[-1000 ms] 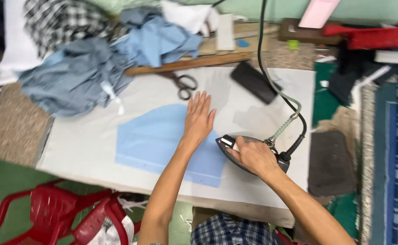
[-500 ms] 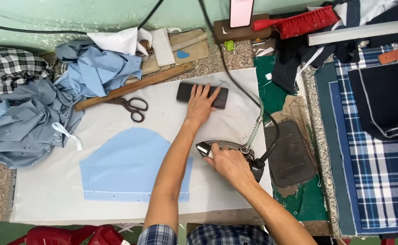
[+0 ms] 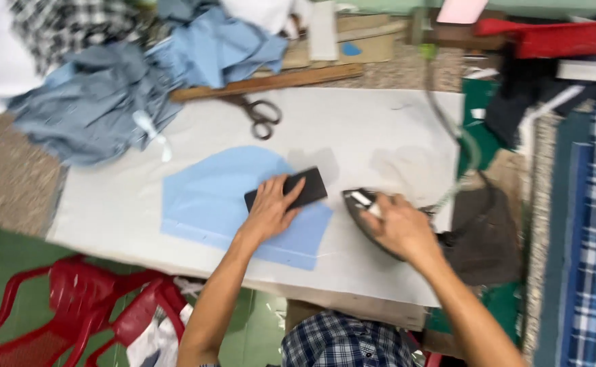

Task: The person cuts a light blue patterned fabric piece with scissors, then irons it on a white table using a steam iron and a black pressing block. The person repeatedly folds and presses the fabric edges to create creases.

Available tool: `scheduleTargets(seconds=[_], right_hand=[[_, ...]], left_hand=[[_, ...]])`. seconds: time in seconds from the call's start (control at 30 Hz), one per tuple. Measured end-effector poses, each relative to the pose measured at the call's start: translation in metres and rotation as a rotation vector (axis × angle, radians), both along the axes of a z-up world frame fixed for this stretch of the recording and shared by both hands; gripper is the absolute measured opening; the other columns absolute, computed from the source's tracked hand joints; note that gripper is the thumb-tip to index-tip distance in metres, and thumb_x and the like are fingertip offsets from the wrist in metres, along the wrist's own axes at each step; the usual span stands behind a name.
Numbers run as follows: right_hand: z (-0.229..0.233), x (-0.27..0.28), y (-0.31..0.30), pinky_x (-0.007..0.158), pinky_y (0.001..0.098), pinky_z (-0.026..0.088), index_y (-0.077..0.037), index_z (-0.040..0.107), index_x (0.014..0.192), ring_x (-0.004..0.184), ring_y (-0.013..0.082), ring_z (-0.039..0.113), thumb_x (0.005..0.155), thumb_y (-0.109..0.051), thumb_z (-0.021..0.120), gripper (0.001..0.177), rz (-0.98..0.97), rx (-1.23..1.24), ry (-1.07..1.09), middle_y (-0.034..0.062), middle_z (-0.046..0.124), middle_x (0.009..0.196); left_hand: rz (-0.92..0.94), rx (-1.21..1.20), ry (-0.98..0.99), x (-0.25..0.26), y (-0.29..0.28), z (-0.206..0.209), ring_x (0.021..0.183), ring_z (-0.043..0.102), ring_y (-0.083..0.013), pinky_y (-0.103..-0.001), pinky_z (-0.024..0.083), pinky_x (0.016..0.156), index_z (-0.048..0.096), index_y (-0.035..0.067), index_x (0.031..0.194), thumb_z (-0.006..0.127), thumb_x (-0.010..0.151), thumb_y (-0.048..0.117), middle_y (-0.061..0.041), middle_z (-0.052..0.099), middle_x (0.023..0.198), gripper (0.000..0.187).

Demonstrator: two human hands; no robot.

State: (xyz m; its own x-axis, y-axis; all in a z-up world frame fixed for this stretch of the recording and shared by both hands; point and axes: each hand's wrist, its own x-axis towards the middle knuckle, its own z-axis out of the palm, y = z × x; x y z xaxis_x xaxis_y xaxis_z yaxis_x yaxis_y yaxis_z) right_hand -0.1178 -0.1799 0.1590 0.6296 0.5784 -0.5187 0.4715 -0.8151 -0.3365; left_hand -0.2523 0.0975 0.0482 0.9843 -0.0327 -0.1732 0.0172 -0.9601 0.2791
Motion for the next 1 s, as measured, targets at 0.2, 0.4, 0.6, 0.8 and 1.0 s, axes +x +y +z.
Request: scheduleTargets(seconds=[0.2, 0.4, 0.6, 0.8, 1.0], right_hand=[[-0.025, -0.001, 0.008, 0.092, 0.0536, 0.054, -0.016, 0.048, 0.143, 0.110, 0.0465, 0.069, 0.097, -0.057, 0.045, 0.062, -0.055, -0.150, 0.002, 0.0277, 0.071, 0.119], [0.022, -0.045, 0.062, 0.077, 0.0533, 0.052, -0.011, 0.045, 0.144, 0.094, 0.0457, 0.070, 0.100, -0.051, 0.043, 0.059, -0.100, -0.194, 0.008, 0.0216, 0.076, 0.098], [0.029, -0.113, 0.147, 0.065, 0.0422, 0.061, -0.013, 0.045, 0.141, 0.077, 0.0321, 0.072, 0.101, -0.050, 0.040, 0.054, 0.130, -0.212, -0.037, 0.0173, 0.074, 0.092], [0.012, -0.170, 0.246, 0.082, 0.0501, 0.060, -0.012, 0.051, 0.124, 0.096, 0.0405, 0.075, 0.101, -0.053, 0.041, 0.048, 0.530, -0.161, -0.021, 0.0238, 0.074, 0.103], [-0.021, -0.196, 0.301, 0.077, 0.0538, 0.059, -0.007, 0.051, 0.115, 0.090, 0.0476, 0.073, 0.102, -0.053, 0.043, 0.049, 0.753, 0.019, 0.016, 0.0289, 0.071, 0.098]], left_hand=[[-0.071, -0.044, 0.043, -0.123, 0.016, 0.018, 0.138, 0.035, -0.0431, -0.058, 0.023, 0.115, 0.034, 0.022, 0.159, 0.065, 0.094, 0.027, -0.029, 0.036, 0.150, 0.072], [-0.063, -0.017, 0.188, -0.168, 0.068, 0.034, 0.146, 0.024, -0.0391, -0.055, 0.010, 0.123, 0.030, 0.025, 0.158, 0.056, 0.079, -0.018, -0.026, 0.025, 0.159, 0.094], [0.160, 0.013, 0.403, -0.188, 0.148, 0.059, 0.153, 0.013, -0.0309, -0.052, 0.005, 0.125, 0.022, 0.037, 0.160, 0.051, 0.087, -0.004, -0.013, 0.020, 0.166, 0.088], [0.331, 0.166, 0.405, -0.208, 0.208, 0.036, 0.156, 0.014, -0.0288, -0.063, 0.006, 0.123, 0.022, 0.041, 0.161, 0.068, 0.091, 0.012, -0.001, 0.025, 0.168, 0.089], [0.471, 0.126, 0.362, -0.213, 0.221, 0.018, 0.155, 0.019, -0.0312, -0.070, 0.024, 0.117, 0.031, 0.046, 0.157, 0.069, 0.086, -0.004, 0.005, 0.029, 0.166, 0.095]])
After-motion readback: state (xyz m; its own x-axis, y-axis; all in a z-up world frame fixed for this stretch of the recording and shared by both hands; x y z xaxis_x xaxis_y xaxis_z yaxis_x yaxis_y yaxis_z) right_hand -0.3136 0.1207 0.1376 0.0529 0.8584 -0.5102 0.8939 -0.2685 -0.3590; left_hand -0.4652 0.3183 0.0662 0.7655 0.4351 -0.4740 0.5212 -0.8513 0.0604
